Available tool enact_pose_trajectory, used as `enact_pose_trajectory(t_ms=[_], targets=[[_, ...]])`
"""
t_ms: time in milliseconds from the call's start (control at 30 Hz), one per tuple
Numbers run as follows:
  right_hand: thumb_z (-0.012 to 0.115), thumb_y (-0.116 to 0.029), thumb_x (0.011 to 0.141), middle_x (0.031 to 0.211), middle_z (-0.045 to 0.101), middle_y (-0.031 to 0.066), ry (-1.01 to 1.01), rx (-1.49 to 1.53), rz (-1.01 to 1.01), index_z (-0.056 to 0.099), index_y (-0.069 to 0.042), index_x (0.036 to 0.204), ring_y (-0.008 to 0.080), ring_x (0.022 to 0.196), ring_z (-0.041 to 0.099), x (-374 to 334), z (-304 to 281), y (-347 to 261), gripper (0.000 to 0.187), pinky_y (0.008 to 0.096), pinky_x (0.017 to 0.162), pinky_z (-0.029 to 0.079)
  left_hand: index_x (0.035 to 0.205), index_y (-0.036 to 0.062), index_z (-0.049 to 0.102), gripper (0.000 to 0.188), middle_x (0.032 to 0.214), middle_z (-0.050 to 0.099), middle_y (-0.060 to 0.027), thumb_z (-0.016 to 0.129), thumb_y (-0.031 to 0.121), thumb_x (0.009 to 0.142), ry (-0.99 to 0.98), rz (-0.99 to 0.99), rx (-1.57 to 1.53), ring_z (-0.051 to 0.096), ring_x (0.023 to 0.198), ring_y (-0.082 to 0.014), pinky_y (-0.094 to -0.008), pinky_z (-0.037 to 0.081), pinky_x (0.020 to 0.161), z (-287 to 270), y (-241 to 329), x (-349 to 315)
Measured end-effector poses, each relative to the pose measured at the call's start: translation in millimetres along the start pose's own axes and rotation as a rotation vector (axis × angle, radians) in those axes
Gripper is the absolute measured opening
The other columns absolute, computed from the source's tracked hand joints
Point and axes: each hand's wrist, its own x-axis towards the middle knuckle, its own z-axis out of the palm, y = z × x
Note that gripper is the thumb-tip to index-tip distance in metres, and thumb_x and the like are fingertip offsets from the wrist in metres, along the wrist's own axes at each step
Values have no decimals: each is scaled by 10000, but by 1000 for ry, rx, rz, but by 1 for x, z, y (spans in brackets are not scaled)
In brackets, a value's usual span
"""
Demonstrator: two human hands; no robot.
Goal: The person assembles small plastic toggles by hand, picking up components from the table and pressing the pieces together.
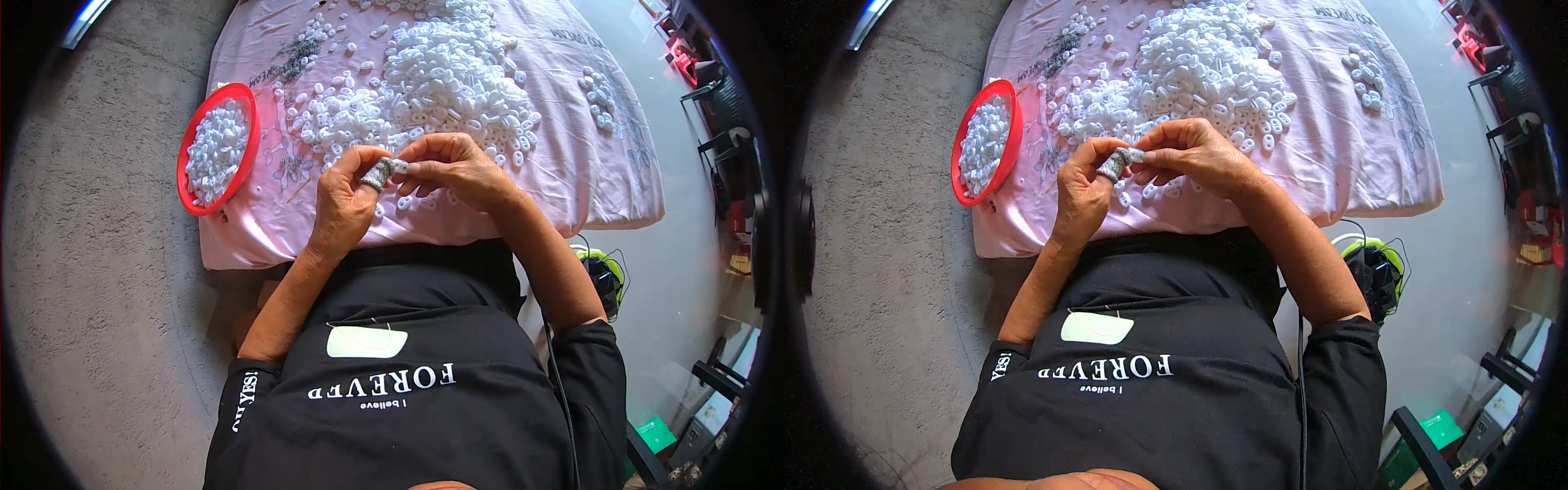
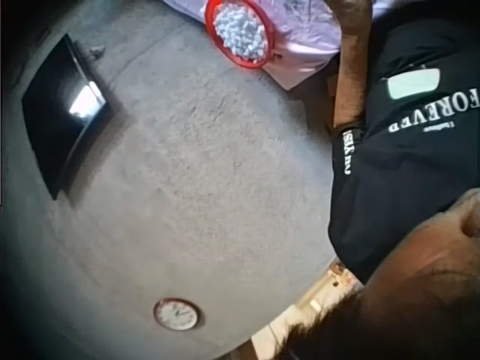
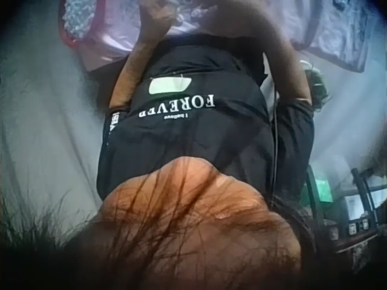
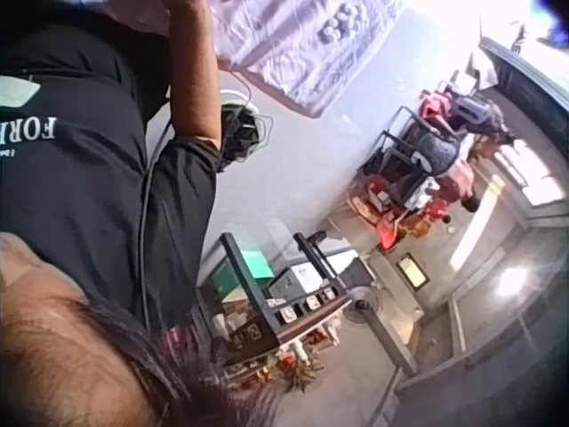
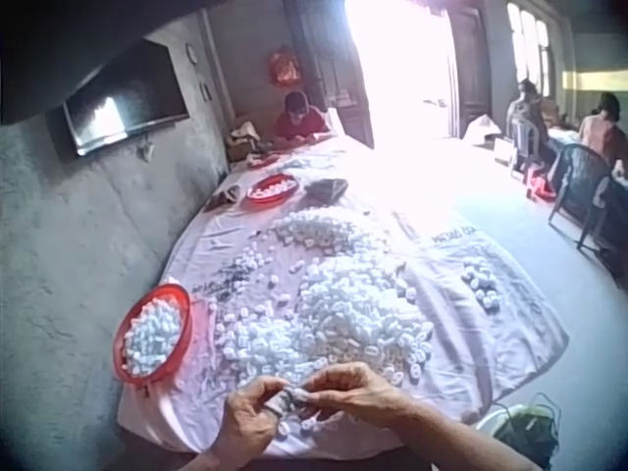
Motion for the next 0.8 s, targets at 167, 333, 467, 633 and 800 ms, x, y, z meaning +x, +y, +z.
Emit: enact_pose_trajectory(t_ms=[167,333,467,633,800], targets=[[590,-141,912,926,686,107,2,28,23,611,-27,1061,142,790,674,0,-1,0,189,234,692,538,1083,-17,563,268,988,609,-63,455,-120,861,-28,79,30,607,900,-117,-239,474,836,-2,-6,0],[581,-131,915,875,681,84,53,43,41,605,-25,1030,128,768,671,0,2,-3,158,228,688,535,1077,-21,561,298,999,604,-58,448,-147,833,-40,112,99,605,926,-119,-239,474,847,-2,-10,1],[582,-127,913,838,675,68,63,21,49,604,-27,1012,126,759,671,1,3,-3,143,224,673,532,980,-8,593,211,858,639,-77,551,-97,793,38,117,32,637,806,-135,-260,509,734,2,-12,1],[584,-123,912,814,659,56,104,-58,14,622,7,1005,124,732,660,3,1,0,164,236,670,541,912,-2,582,141,805,637,-76,584,-68,788,22,67,63,641,770,-130,-261,511,691,3,-7,-3],[599,-111,902,809,649,43,78,-140,-59,645,9,1011,95,680,619,6,1,5,168,227,640,522,940,-10,570,99,831,627,-35,570,-50,849,-4,91,173,608,786,-81,-226,495,695,5,-12,-2]])
